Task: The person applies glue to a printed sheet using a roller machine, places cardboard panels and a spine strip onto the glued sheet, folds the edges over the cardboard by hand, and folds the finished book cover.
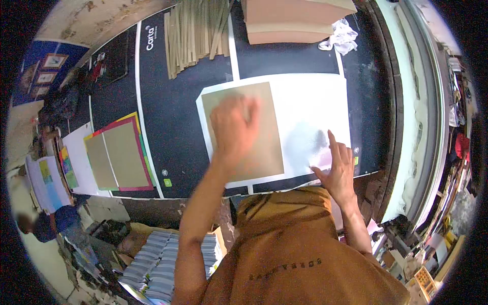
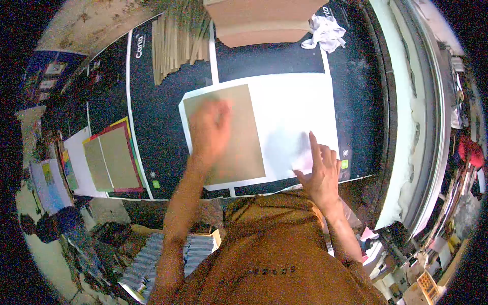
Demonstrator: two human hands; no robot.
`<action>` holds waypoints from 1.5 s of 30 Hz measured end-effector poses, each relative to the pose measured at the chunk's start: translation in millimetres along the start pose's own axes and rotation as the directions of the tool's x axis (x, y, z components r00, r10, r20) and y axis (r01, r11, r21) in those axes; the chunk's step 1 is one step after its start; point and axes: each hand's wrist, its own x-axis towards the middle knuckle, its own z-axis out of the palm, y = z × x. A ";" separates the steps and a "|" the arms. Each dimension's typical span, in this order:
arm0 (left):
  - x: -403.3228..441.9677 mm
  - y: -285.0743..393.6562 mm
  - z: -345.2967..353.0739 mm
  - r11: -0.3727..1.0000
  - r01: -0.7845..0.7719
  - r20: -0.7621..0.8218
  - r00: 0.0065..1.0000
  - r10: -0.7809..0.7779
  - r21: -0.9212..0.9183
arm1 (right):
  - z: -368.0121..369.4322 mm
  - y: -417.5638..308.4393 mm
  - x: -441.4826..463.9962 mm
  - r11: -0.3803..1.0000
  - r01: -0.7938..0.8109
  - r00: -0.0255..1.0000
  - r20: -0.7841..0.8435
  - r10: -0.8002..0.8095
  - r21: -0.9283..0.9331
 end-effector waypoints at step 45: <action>-65.7 20.0 -24.2 0.484 0.284 0.312 0.950 -0.023 -0.828 | 4.1 -12.2 -113.5 0.632 -0.209 0.959 0.284 -0.019 0.747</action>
